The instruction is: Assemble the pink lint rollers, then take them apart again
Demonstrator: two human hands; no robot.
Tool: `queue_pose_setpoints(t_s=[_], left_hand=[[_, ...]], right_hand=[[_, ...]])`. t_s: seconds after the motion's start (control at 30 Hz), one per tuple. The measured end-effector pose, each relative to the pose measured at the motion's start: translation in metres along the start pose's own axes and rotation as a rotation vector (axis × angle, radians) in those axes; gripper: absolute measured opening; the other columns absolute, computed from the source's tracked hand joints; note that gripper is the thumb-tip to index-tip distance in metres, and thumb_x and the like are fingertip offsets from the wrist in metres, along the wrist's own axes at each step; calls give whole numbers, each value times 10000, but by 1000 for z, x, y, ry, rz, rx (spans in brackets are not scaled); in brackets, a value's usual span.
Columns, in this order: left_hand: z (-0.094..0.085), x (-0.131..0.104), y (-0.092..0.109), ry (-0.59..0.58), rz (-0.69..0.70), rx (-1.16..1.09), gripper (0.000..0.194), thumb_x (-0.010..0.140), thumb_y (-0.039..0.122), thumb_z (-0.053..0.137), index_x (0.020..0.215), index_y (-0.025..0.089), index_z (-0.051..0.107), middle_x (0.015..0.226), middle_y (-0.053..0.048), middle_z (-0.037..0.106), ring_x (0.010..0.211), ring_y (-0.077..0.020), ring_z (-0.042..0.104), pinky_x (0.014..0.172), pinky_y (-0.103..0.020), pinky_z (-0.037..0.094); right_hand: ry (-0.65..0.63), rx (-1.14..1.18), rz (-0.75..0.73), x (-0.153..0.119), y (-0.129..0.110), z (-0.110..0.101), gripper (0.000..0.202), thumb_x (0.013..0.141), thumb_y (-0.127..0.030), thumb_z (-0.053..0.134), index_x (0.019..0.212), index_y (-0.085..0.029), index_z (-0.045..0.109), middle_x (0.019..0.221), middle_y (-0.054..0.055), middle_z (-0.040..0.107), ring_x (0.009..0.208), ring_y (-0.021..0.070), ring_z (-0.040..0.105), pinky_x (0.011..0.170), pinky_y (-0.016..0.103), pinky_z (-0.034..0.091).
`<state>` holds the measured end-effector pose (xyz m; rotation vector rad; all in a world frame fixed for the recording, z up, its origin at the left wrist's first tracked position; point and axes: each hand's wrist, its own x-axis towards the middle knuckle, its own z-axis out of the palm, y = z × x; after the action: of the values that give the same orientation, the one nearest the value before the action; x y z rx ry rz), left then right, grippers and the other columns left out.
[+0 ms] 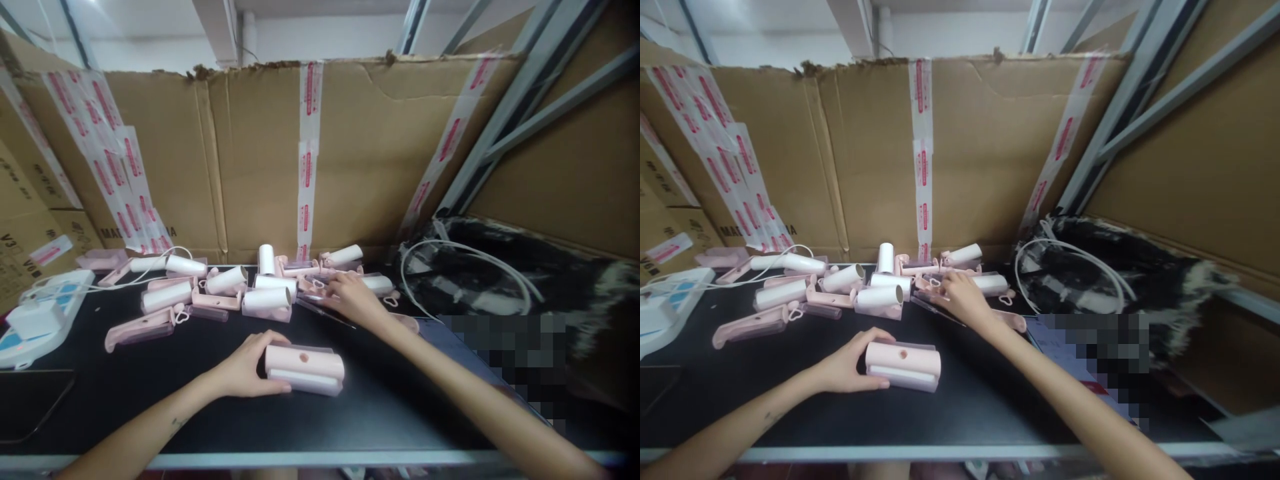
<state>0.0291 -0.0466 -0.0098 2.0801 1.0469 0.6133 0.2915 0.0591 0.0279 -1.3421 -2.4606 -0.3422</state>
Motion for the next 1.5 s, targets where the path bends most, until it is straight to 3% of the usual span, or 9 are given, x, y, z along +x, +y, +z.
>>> queue_pose_setpoints(t_s=[0.17,0.33,0.6,0.93,1.07,1.2,1.3,1.4,1.5], left_hand=[[1,1,-6,-6,19,7,611,643,385,724,1182,236,476,1208,-56,540,1099,-259,486,969,-395,368],[2,1,-10,31,50,-8,608,654,382,724,1181,216,473,1194,-81,529,1119,-259,481,980,-393,365],[8,2,-18,83,40,-100,779,632,389,750,1273,218,343,1247,-108,495,1163,-275,472,1006,-431,349],[10,3,-14,150,13,-25,700,591,413,767,1175,196,447,1195,-98,544,1102,-284,507,959,-426,380],[10,2,-12,174,-34,22,606,581,408,768,1082,196,501,1111,-82,590,1046,-288,535,929,-442,395],[4,0,-1,194,53,-37,849,513,423,807,1221,196,395,1236,-116,509,1145,-297,484,985,-452,366],[-7,6,25,270,131,-65,947,517,410,813,1293,201,312,1303,-132,453,1202,-291,444,1032,-452,324],[-15,23,59,274,192,-187,917,533,371,815,1278,211,305,1259,-118,504,1178,-248,480,1021,-402,346],[-9,45,80,131,173,-345,677,559,380,797,1109,194,448,967,-59,651,908,-186,621,814,-312,474]], right_hand=[[79,500,190,-12,-4,-53,365,760,-535,580,874,-190,546,815,55,657,660,192,627,566,278,471],[116,675,153,-26,-50,-99,255,782,-448,590,764,-196,557,575,-11,596,470,127,543,457,222,398],[82,437,-92,-20,-92,-73,138,741,-247,541,626,-189,491,526,-29,522,479,103,461,484,204,317],[100,37,141,-14,-118,-70,218,722,-333,527,559,-196,479,505,23,560,484,161,519,461,245,214],[98,87,243,-18,-126,-65,189,742,-292,517,583,-189,507,509,23,571,481,163,533,471,250,245],[29,458,155,-27,-114,-76,272,737,-444,608,796,-180,586,577,-3,597,528,154,556,506,236,347],[22,688,160,-27,-81,-88,436,800,-536,516,1038,-173,559,487,-55,522,418,120,478,443,218,328],[262,590,254,-17,-36,-81,451,887,-515,353,794,-154,608,476,-27,484,419,107,439,439,223,309],[101,321,93,-5,1,-56,360,865,-415,447,732,-146,645,616,35,594,552,140,531,536,239,374]])
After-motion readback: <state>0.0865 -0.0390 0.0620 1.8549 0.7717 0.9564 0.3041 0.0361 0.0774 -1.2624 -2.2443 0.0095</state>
